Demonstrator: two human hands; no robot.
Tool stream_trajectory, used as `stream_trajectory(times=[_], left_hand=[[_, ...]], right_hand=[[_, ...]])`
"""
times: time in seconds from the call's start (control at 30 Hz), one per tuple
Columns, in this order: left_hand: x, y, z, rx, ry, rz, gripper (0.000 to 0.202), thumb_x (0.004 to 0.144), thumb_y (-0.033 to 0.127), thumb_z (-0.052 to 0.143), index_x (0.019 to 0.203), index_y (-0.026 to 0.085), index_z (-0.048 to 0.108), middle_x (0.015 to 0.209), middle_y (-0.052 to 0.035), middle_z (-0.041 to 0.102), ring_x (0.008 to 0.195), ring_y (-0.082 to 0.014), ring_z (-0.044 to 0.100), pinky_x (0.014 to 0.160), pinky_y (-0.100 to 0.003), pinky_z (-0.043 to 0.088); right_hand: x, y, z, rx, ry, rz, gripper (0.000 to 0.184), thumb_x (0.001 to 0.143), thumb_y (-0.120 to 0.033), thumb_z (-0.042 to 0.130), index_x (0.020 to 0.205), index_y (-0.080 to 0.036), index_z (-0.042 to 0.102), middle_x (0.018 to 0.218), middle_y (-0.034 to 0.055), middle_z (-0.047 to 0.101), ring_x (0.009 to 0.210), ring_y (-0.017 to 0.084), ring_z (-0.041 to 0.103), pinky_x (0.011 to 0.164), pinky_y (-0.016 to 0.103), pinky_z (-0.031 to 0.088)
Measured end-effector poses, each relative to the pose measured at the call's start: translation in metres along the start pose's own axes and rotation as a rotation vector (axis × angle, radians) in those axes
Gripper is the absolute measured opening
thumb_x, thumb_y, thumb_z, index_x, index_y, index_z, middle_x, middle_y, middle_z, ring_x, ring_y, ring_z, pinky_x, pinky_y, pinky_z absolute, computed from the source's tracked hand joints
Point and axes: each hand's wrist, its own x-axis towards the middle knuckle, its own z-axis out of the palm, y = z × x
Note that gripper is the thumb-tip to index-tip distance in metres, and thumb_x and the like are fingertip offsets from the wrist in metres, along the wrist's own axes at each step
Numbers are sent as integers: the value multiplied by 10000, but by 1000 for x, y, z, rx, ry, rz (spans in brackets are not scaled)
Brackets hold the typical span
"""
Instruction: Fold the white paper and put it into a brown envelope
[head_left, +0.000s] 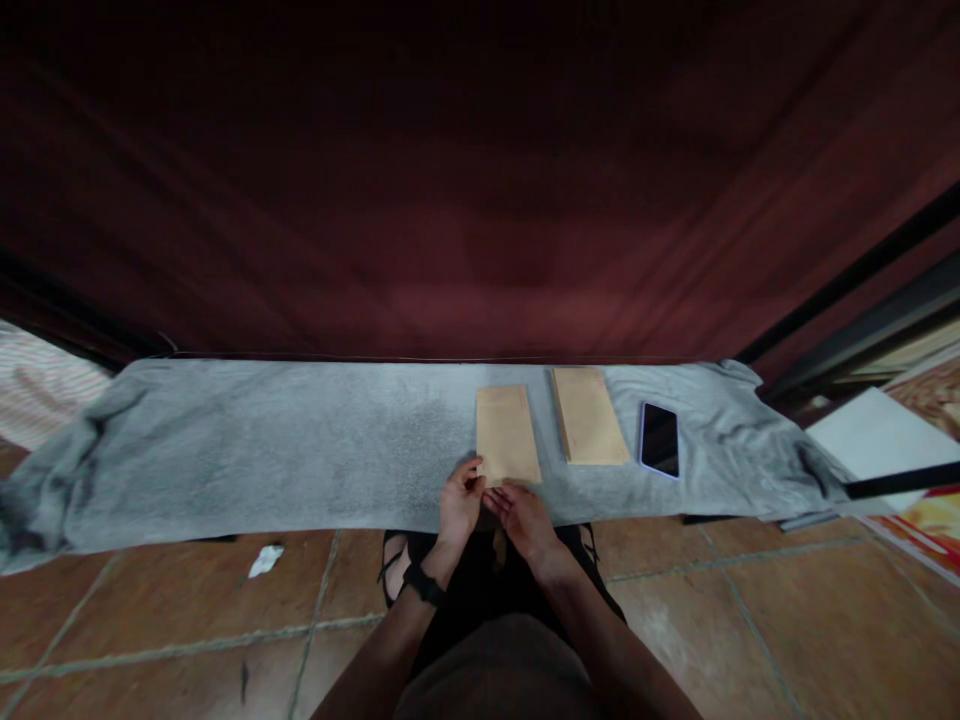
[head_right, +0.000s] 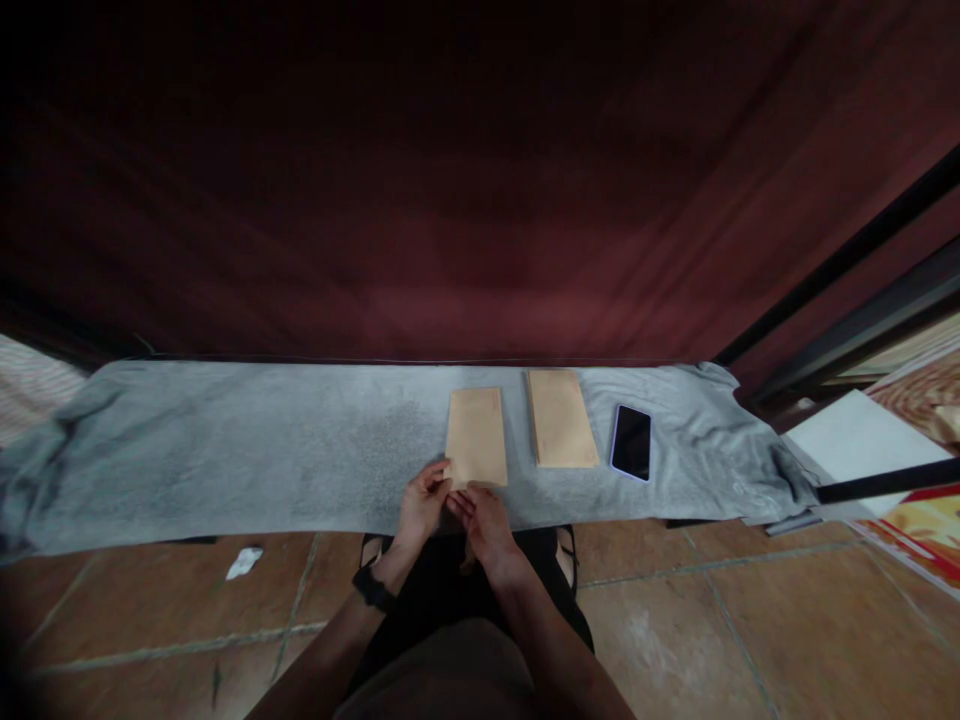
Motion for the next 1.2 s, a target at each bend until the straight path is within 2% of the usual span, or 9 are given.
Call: stream_trajectory(times=[0.1,0.2,0.3,0.4,0.53,0.67,0.77,0.97,1.2], left_hand=[[2,-2,-6,36,0,-29,274,759,177,663,1029,169,708,751,-2,689,635,-155,670,628,-281,552],[-1,-2,-9,137,-22,-17,282,795,171,636,1070,172,699,736,3,684,583,-152,653,585,-278,534],[-8,0,-10,306,-50,58,286,843,147,594,1111,178,688,812,-32,723,697,-185,699,682,-315,565],[-15,6,-11,534,-68,178,288,899,151,542,1149,182,680,1001,-93,742,878,-233,721,813,-382,578],[-16,15,-7,795,-103,435,352,996,246,444,1288,177,628,1217,-144,690,1148,-279,651,984,-449,525],[7,19,7,899,-419,745,475,1037,375,390,1471,199,473,1554,-99,465,1476,-244,361,1208,-459,316],[41,18,20,993,-554,796,551,1047,445,337,1532,189,387,1624,-82,359,1520,-218,269,1252,-445,214],[114,20,42,1068,-551,828,551,1050,434,290,1570,257,323,1639,-25,331,1535,-199,227,1264,-445,152],[170,29,55,1015,-494,769,574,1030,431,316,1557,206,364,1614,-75,372,1527,-246,252,1258,-478,139]], right_hand=[[-12,-8,-1,25,-30,156,298,707,-434,781,830,-170,717,938,120,770,925,264,735,956,433,558],[-25,-16,-8,-223,-36,184,372,814,-475,686,973,-144,746,986,132,769,843,264,744,845,441,600],[-32,-21,-19,-727,26,-186,395,965,-475,508,1138,-198,730,1172,122,738,1048,281,713,943,468,572],[-33,-24,-30,-1310,-55,-658,414,1029,-329,424,1402,-242,581,1464,81,571,1387,259,495,1185,505,372],[-30,-20,-42,-1754,-143,-865,513,1017,-299,492,1519,-210,430,1575,89,432,1454,255,401,1233,494,287],[-27,-12,-47,-1830,-120,-877,473,998,-350,550,1430,-157,540,1480,127,549,1415,270,450,1230,478,297],[-25,-11,-48,-1839,-126,-862,481,1002,-369,554,1437,-164,533,1469,117,562,1403,263,461,1234,464,292],[-24,-15,-47,-1797,-152,-832,594,1012,-336,534,1562,-218,345,1583,84,422,1441,256,413,1235,475,281],[-28,-23,-42,-1622,-202,-720,661,992,-270,543,1592,-274,266,1630,61,314,1463,288,388,1232,517,285]])
